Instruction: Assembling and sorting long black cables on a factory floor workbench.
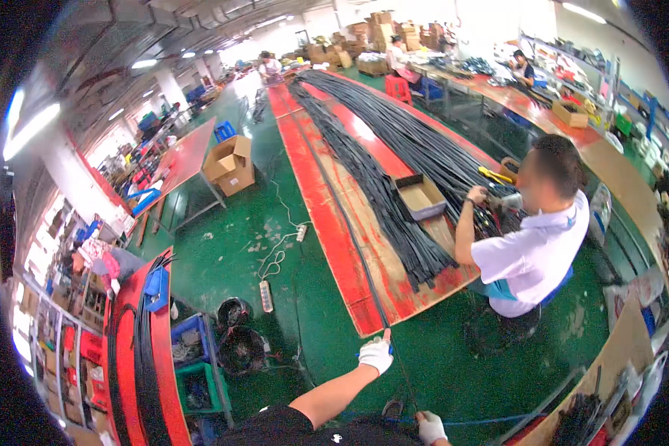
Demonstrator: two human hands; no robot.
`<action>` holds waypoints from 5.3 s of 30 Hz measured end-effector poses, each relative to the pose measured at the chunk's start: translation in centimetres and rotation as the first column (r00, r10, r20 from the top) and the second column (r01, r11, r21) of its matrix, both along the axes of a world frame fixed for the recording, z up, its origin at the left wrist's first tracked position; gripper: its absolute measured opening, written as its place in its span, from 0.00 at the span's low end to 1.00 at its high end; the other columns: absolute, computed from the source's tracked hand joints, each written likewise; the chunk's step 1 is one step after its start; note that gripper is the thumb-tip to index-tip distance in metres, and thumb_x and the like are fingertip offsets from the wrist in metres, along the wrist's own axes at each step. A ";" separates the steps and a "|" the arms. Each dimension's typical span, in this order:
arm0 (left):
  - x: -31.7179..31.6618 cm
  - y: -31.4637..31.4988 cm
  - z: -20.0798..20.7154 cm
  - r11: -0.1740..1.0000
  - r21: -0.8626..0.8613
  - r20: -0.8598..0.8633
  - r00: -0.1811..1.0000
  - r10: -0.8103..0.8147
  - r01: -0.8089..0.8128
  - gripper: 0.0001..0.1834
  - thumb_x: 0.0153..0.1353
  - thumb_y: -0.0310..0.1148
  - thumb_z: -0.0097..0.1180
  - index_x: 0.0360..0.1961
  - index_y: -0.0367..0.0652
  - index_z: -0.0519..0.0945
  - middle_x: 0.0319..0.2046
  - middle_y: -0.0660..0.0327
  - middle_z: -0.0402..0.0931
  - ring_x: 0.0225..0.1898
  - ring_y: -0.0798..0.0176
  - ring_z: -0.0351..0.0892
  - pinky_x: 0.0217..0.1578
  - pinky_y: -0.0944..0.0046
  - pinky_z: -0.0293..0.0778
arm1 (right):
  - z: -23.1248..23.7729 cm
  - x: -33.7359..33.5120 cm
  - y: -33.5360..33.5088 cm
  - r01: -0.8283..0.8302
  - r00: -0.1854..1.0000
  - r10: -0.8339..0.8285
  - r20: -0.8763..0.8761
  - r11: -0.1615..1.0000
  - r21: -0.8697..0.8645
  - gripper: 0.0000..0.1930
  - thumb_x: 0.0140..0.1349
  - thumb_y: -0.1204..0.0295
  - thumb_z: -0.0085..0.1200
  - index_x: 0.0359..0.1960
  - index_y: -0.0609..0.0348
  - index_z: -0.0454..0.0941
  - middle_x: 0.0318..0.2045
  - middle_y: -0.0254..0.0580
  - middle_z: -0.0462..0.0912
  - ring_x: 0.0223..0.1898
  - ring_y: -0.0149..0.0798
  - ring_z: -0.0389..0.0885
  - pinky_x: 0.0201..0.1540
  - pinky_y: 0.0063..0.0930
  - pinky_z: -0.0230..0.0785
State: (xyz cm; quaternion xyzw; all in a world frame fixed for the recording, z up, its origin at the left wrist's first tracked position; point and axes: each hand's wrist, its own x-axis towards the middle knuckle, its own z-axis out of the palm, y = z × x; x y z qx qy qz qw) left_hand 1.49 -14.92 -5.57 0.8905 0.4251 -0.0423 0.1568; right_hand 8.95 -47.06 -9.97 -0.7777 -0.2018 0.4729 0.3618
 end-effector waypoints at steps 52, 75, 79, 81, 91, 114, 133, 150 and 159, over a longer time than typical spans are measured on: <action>6.4 7.8 0.7 0.994 -0.083 -0.124 0.990 0.066 -0.077 0.44 0.61 0.31 0.55 0.80 0.50 0.58 0.54 0.44 0.81 0.52 0.42 0.86 0.52 0.43 0.80 | -2.4 13.9 39.0 -0.464 0.884 0.467 0.000 0.879 0.113 0.15 0.69 0.72 0.55 0.53 0.67 0.85 0.46 0.53 0.90 0.48 0.46 0.87 0.51 0.38 0.76; 3.4 12.2 0.4 0.994 -0.110 -0.062 0.998 -0.030 0.023 0.46 0.62 0.34 0.56 0.82 0.47 0.55 0.54 0.43 0.80 0.53 0.41 0.85 0.54 0.41 0.79 | -4.8 12.1 43.2 -0.448 0.894 0.447 0.023 0.893 0.044 0.18 0.66 0.69 0.50 0.51 0.65 0.86 0.41 0.57 0.90 0.40 0.49 0.89 0.44 0.42 0.79; 2.8 12.5 -0.6 0.997 -0.068 -0.050 0.998 -0.031 0.028 0.45 0.62 0.34 0.56 0.81 0.48 0.56 0.53 0.43 0.81 0.51 0.41 0.86 0.52 0.41 0.80 | -3.5 11.6 43.3 -0.481 0.877 0.480 0.028 0.874 0.064 0.18 0.67 0.70 0.49 0.51 0.66 0.86 0.39 0.54 0.89 0.36 0.46 0.87 0.39 0.40 0.77; 2.6 12.6 -1.2 0.998 -0.048 -0.047 0.998 -0.037 0.035 0.44 0.62 0.34 0.56 0.80 0.48 0.56 0.53 0.44 0.82 0.50 0.41 0.86 0.51 0.41 0.81 | -2.7 11.5 43.1 -0.467 0.884 0.468 0.006 0.881 0.071 0.17 0.69 0.72 0.48 0.51 0.66 0.85 0.33 0.47 0.88 0.29 0.40 0.83 0.31 0.37 0.75; 2.7 12.6 -1.3 0.998 -0.055 -0.020 0.999 -0.031 0.030 0.45 0.60 0.33 0.58 0.80 0.47 0.58 0.51 0.44 0.82 0.50 0.41 0.86 0.51 0.43 0.82 | -2.7 11.5 43.0 -0.425 0.902 0.428 -0.051 0.903 0.058 0.17 0.69 0.71 0.49 0.52 0.66 0.85 0.36 0.50 0.88 0.31 0.42 0.84 0.33 0.39 0.76; 3.4 12.6 -0.2 0.994 -0.109 -0.064 0.998 -0.023 0.016 0.48 0.57 0.35 0.61 0.81 0.47 0.58 0.56 0.44 0.81 0.56 0.43 0.84 0.55 0.46 0.80 | -2.7 12.0 42.9 -0.450 0.890 0.452 -0.052 0.892 0.043 0.19 0.69 0.70 0.51 0.56 0.65 0.85 0.44 0.51 0.90 0.41 0.43 0.86 0.43 0.38 0.77; 3.7 12.7 -0.3 0.996 -0.084 -0.036 0.999 -0.018 0.015 0.46 0.60 0.34 0.58 0.81 0.46 0.58 0.55 0.43 0.82 0.54 0.42 0.85 0.55 0.46 0.80 | -3.4 12.6 43.3 -0.455 0.890 0.456 -0.009 0.889 0.046 0.19 0.69 0.68 0.51 0.54 0.65 0.86 0.42 0.52 0.90 0.39 0.45 0.87 0.41 0.40 0.78; 3.4 12.1 0.1 0.997 -0.077 -0.009 0.999 0.031 -0.031 0.45 0.60 0.34 0.58 0.80 0.46 0.59 0.55 0.44 0.81 0.55 0.43 0.85 0.55 0.46 0.80 | -4.4 12.3 43.5 -0.420 0.900 0.426 -0.092 0.905 0.072 0.15 0.73 0.70 0.52 0.53 0.61 0.86 0.32 0.43 0.87 0.26 0.37 0.81 0.28 0.37 0.74; 2.7 12.3 -0.5 0.996 -0.065 -0.026 0.998 0.065 -0.067 0.46 0.59 0.35 0.60 0.80 0.47 0.60 0.54 0.44 0.81 0.54 0.43 0.85 0.54 0.46 0.80 | -1.6 11.4 43.6 -0.466 0.884 0.464 -0.060 0.885 -0.009 0.14 0.69 0.70 0.51 0.47 0.62 0.88 0.32 0.46 0.87 0.28 0.41 0.82 0.31 0.40 0.73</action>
